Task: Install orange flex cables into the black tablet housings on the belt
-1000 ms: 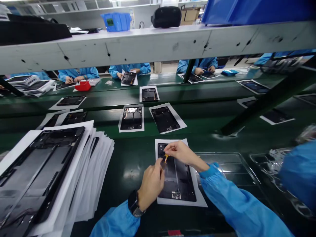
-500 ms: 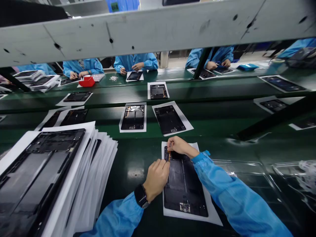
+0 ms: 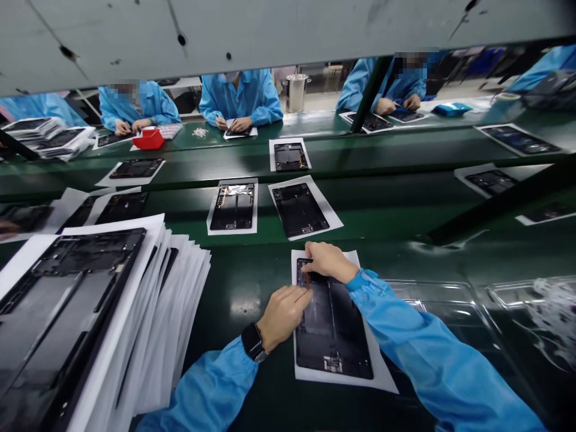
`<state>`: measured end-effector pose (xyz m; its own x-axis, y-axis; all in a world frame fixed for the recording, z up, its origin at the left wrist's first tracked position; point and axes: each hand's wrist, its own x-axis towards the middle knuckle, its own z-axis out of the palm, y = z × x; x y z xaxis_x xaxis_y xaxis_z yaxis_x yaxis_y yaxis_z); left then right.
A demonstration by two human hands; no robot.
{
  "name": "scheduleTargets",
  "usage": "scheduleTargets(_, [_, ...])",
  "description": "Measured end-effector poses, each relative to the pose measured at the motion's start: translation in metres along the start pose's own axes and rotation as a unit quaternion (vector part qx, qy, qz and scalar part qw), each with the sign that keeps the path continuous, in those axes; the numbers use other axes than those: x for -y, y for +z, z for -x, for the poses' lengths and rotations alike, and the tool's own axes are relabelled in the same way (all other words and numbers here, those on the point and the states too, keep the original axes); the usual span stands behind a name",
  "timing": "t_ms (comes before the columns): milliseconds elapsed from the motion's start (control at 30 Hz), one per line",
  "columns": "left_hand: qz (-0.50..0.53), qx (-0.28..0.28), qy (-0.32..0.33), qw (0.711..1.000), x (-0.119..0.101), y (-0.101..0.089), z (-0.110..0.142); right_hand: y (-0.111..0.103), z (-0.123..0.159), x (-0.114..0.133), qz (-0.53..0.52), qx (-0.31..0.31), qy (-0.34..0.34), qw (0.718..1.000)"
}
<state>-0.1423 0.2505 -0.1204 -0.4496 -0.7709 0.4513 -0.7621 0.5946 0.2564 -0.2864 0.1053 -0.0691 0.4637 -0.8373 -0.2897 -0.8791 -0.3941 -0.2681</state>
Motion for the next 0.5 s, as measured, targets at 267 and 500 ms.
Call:
scheduleTargets(267, [-0.007,-0.023,-0.01,1.0,0.001,-0.007,-0.002,0.015,0.012,-0.013,0.016,-0.078,-0.077,0.994])
scheduleTargets(500, [0.038,-0.031,0.017,0.999,0.008,0.007,0.004,0.02,0.01,-0.024,-0.026,-0.085,-0.099,0.991])
